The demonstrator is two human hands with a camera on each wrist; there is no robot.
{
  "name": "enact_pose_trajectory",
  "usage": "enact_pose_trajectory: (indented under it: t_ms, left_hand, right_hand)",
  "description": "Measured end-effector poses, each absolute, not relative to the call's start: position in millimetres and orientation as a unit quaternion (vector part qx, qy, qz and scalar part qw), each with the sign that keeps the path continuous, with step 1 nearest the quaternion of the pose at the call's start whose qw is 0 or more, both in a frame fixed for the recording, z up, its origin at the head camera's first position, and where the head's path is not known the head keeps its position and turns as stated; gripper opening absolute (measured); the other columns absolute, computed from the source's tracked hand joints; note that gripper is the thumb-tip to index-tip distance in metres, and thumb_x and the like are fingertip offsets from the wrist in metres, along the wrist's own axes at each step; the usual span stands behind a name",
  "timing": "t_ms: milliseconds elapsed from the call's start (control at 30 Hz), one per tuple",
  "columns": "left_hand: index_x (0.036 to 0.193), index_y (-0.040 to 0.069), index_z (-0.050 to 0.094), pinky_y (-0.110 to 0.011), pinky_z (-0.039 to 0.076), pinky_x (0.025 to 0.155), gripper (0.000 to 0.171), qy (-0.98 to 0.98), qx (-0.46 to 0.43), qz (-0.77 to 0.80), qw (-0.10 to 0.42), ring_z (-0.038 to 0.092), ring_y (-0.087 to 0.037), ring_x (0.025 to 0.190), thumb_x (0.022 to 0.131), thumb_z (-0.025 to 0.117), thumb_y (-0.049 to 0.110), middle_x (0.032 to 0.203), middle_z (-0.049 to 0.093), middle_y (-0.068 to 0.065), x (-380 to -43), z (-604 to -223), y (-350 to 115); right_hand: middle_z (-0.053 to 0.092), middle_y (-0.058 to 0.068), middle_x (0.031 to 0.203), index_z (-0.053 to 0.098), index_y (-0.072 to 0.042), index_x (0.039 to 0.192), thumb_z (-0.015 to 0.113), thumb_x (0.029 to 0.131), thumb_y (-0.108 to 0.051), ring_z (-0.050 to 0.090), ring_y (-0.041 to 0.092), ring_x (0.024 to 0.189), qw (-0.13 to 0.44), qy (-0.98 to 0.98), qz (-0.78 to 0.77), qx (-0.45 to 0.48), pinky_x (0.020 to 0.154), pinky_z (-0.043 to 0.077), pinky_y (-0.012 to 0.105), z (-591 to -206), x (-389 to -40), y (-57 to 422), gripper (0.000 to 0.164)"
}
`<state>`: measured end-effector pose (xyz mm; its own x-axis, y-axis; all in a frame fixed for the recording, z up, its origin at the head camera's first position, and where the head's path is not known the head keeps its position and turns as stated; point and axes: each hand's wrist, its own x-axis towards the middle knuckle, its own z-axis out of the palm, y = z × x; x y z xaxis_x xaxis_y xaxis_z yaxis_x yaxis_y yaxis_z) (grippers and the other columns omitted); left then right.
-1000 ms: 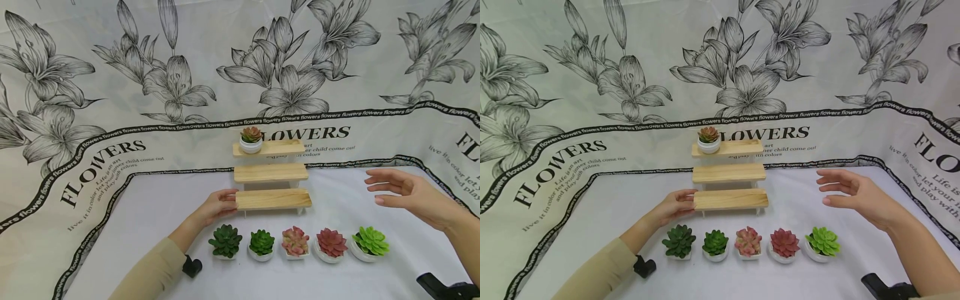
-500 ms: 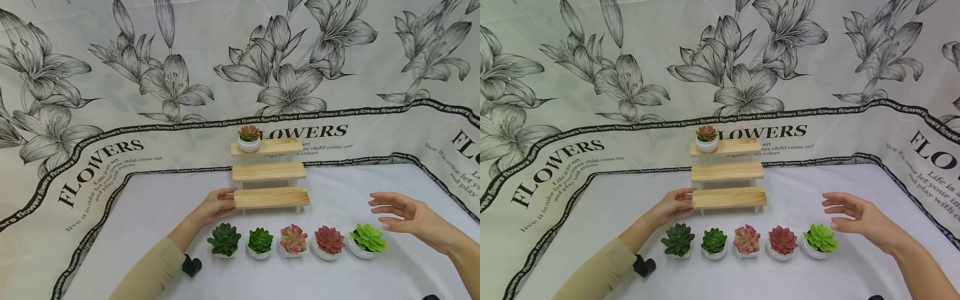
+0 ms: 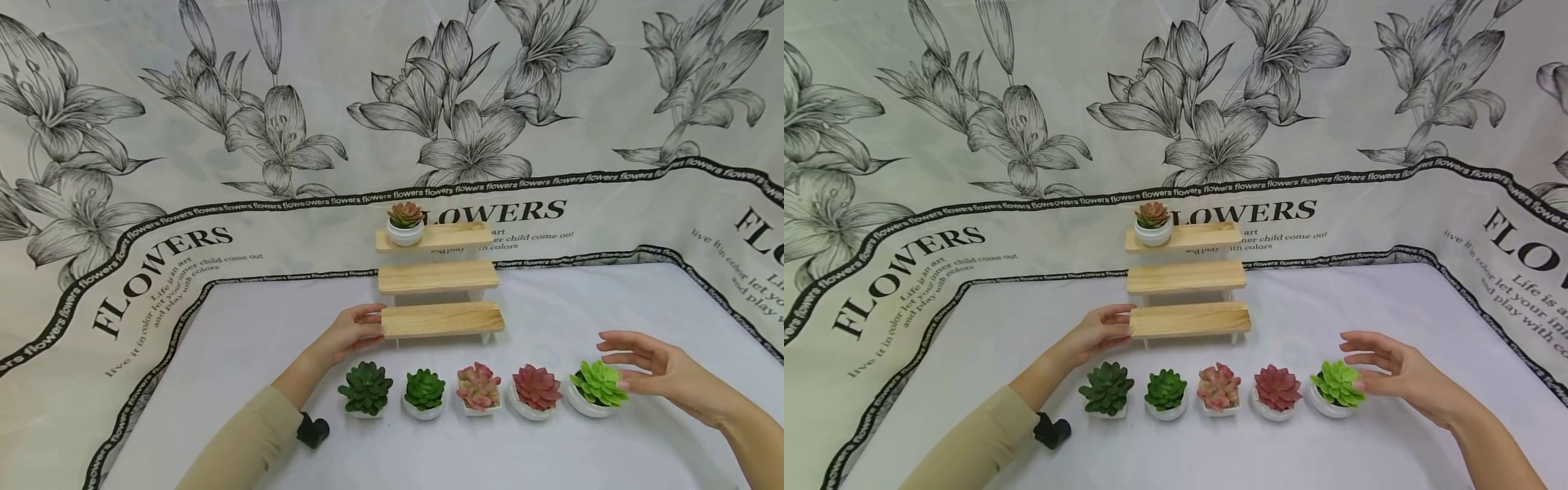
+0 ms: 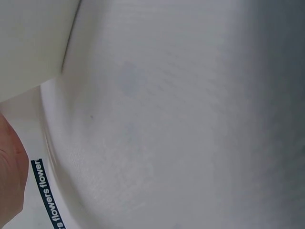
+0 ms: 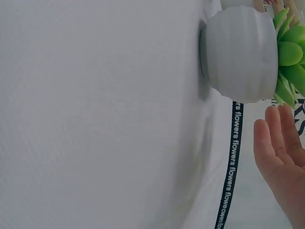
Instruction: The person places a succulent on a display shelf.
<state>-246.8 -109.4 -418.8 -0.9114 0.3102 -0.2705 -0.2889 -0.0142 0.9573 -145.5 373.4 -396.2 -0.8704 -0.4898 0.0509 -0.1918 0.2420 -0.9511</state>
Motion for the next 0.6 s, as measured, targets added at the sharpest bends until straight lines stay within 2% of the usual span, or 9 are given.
enact_pose_trajectory:
  t_ms: [267, 600]
  left_hand:
    - [0.135, 0.000, 0.045, -0.032, 0.054, 0.085, 0.052, 0.671, 0.004, 0.711, 0.209, 0.059, -0.017, 0.091, 0.085, 0.058, -0.008, 0.123, 0.052, -0.020, -246.4, -418.5, -109.4]
    - [0.134, 0.000, 0.046, -0.031, 0.055, 0.083, 0.052, 0.672, 0.003, 0.712, 0.207, 0.059, -0.016, 0.088, 0.085, 0.058, -0.008, 0.121, 0.052, -0.019, -247.0, -419.4, -109.5]
  right_hand:
    - [0.049, -0.016, 0.130, 0.026, 0.002, 0.142, 0.053, 0.087, 0.009, 0.048, -0.002, 0.111, 0.181, 0.781, -0.572, -0.176, 0.081, 0.050, 0.022, -403.8, -144.2, 378.4, 0.061]
    - [0.048, -0.017, 0.133, 0.030, 0.004, 0.140, 0.055, 0.085, 0.010, 0.043, -0.007, 0.115, 0.222, 0.762, -0.575, -0.199, 0.085, 0.046, 0.018, -409.1, -144.4, 377.0, 0.061]
